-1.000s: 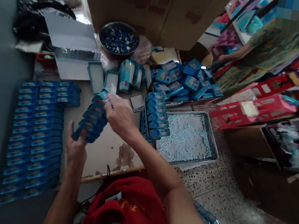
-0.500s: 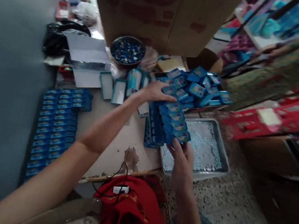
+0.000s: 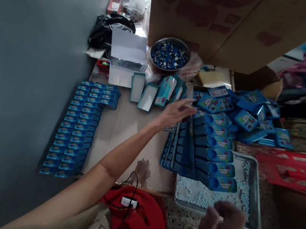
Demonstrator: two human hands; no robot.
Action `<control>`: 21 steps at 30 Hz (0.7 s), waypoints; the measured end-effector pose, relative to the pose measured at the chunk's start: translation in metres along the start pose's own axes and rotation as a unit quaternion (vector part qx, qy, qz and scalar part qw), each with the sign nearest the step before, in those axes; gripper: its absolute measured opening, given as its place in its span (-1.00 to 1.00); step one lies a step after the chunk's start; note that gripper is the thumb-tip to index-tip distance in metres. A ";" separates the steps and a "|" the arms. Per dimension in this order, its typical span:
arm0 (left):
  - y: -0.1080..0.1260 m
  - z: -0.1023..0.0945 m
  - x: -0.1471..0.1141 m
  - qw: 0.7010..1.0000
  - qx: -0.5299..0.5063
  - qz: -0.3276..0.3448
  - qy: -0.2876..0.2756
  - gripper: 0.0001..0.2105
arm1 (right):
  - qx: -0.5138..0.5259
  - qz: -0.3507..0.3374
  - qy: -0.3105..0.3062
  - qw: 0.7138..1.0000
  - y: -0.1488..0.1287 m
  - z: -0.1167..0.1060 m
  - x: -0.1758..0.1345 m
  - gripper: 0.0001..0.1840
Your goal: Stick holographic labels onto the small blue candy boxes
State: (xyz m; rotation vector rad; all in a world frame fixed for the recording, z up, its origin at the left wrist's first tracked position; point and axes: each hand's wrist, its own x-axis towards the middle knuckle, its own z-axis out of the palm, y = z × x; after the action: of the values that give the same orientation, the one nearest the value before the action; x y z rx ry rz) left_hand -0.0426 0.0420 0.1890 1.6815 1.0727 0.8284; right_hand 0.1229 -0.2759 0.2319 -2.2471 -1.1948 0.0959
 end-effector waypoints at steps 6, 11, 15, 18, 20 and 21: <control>-0.159 -0.098 -0.004 0.909 0.175 -0.264 0.270 -0.58 | 0.117 -0.120 -0.185 0.968 -0.033 0.073 -0.059 -0.63; -0.255 -0.129 0.021 0.932 0.210 -0.266 0.131 -0.60 | 0.132 -0.152 -0.244 0.949 -0.119 0.258 -0.013 -0.63; -0.285 -0.125 -0.016 0.946 0.236 -0.200 0.096 -0.62 | -0.015 -0.196 -0.327 0.924 -0.171 0.376 0.058 -0.41; -0.280 -0.116 -0.080 0.941 0.269 -0.188 0.078 -0.66 | -0.109 -0.207 -0.381 0.894 -0.180 0.404 0.079 -0.51; -0.267 -0.107 -0.133 0.929 0.298 -0.207 0.064 -0.66 | -0.116 -0.246 -0.408 0.871 -0.171 0.392 0.067 -0.60; -0.259 -0.102 -0.162 0.922 0.311 -0.225 0.055 -0.67 | -0.113 -0.269 -0.424 0.857 -0.163 0.379 0.054 -0.64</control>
State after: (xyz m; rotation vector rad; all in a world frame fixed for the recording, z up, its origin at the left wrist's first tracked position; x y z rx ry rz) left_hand -0.2682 -0.0271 -0.0301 1.7823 1.8543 0.2889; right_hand -0.0876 0.0105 0.0152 -1.9801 -2.3630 0.8265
